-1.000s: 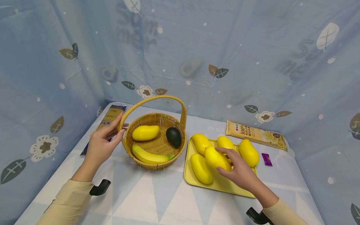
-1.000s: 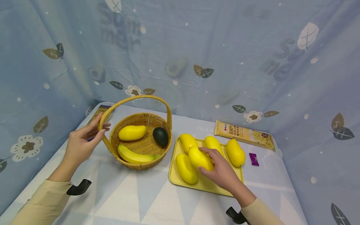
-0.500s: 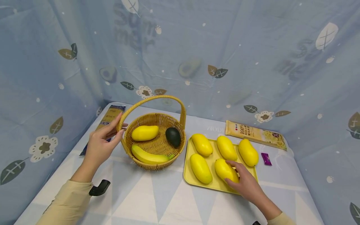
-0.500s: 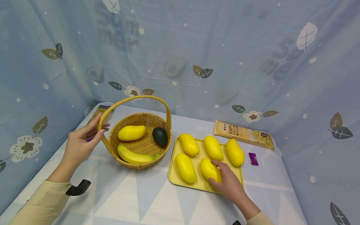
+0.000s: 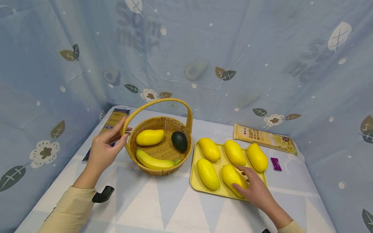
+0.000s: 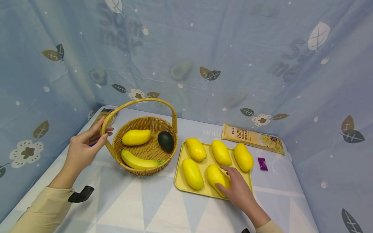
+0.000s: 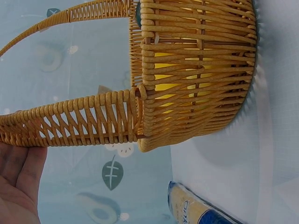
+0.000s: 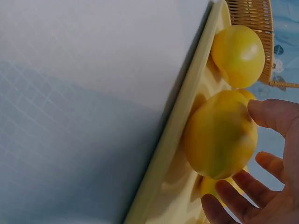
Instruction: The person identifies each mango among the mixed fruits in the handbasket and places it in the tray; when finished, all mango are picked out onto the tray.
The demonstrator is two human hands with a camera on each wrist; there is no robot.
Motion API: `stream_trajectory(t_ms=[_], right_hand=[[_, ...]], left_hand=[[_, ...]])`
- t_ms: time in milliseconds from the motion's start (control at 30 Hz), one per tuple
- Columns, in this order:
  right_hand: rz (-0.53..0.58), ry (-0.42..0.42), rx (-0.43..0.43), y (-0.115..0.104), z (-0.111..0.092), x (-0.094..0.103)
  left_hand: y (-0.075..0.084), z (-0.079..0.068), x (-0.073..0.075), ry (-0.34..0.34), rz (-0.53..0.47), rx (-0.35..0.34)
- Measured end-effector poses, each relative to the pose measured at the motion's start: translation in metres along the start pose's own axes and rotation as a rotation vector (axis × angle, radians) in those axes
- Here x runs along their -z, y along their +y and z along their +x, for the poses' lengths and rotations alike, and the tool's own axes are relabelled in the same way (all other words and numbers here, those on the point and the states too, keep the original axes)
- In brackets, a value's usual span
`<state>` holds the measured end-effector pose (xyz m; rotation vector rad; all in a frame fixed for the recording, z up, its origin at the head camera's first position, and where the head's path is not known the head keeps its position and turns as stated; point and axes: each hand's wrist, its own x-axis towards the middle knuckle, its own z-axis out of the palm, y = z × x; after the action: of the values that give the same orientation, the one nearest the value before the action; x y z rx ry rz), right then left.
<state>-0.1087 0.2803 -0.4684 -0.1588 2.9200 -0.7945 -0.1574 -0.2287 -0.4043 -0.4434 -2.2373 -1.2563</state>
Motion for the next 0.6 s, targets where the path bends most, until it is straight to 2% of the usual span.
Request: stream_trajectory(t_ms=[367, 600], right_hand=[[-0.009, 0.052, 0.072, -0.022, 0.012, 0.01], [-0.001, 0.074, 0.18, -0.051, 0.029, 0.013]], left_hand=[[-0.001, 0.0, 0.0, 0.0, 0.009, 0.004], [-0.001, 0.0, 0.0, 0.006, 0.006, -0.005]])
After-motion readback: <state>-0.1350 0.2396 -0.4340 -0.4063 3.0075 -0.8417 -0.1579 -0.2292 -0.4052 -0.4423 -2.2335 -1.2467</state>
